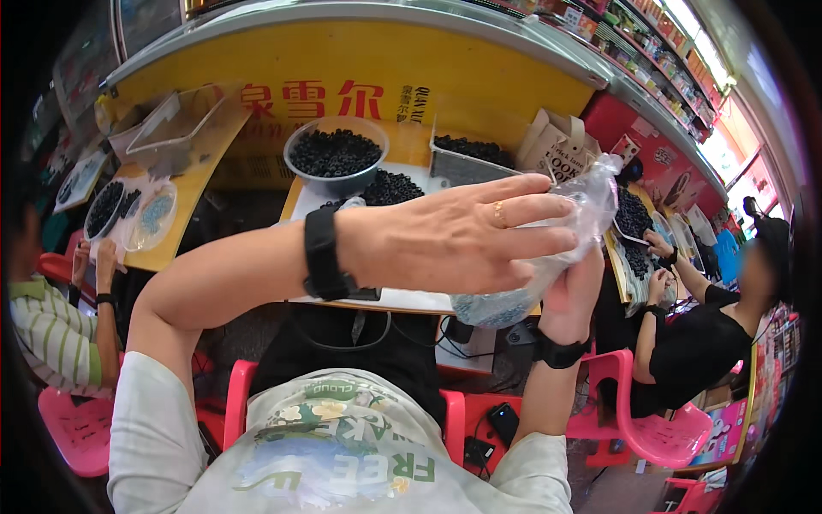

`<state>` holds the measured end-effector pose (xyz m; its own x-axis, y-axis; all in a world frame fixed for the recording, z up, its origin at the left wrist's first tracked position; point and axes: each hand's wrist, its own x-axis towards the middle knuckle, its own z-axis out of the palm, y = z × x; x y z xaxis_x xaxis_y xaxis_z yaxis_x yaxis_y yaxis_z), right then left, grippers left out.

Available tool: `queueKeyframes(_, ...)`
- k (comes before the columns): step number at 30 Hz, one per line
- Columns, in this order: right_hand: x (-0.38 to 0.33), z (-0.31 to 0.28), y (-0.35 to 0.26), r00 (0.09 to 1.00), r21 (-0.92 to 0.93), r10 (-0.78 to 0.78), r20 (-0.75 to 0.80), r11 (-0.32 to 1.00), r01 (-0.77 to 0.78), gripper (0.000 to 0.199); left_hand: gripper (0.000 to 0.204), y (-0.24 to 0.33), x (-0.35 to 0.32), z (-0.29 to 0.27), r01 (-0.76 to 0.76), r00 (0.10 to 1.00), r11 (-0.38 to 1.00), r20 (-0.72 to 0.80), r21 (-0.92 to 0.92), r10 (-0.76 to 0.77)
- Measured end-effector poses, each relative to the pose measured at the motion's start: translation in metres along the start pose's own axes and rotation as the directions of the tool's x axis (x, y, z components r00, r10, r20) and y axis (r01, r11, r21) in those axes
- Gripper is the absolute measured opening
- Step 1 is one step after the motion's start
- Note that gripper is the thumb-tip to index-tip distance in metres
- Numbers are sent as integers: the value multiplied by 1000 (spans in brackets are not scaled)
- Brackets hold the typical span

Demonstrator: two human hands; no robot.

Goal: Sort and place small black objects into plastic bags along with blue filler materials.

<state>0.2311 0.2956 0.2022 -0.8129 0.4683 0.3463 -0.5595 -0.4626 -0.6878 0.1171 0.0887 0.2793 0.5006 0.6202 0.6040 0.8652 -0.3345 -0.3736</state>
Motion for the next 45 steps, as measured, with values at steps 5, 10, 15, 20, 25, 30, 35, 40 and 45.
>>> queueKeyframes(5,3,-24,-3,994,-56,11,-107,998,-17,31,11,-26,41,19,66,992,940,122,-335,-27)
queueKeyframes(10,-13,-63,-10,957,-799,-288,-17,580,161,24,15,-35,80,30,129,992,873,55,-470,-117)
queueKeyframes(15,-17,-61,-29,932,-149,-152,-330,983,107,18,15,-47,80,39,210,977,783,96,-586,-190)
queueKeyframes(20,-18,-61,-55,865,-411,-367,-342,886,213,15,16,-67,65,40,425,895,710,377,-562,-238)
queueKeyframes(25,-11,-72,-62,933,-594,-306,-191,793,138,11,34,-73,78,57,499,864,636,283,-588,-416)
queueKeyframes(30,-1,-47,-70,910,-752,-387,-146,641,152,12,61,-60,109,98,467,882,761,179,-450,-436)
queueKeyframes(35,-12,-67,-75,970,-558,-239,-42,811,176,25,24,-63,150,90,444,871,800,406,-404,-278)
queueKeyframes(40,-51,-152,-33,975,-328,-197,-100,932,155,68,24,-63,165,70,405,903,795,331,-451,-273)
queueKeyframes(45,-73,-156,54,961,319,276,-31,914,-253,84,23,-74,149,64,485,874,692,313,-535,-371)
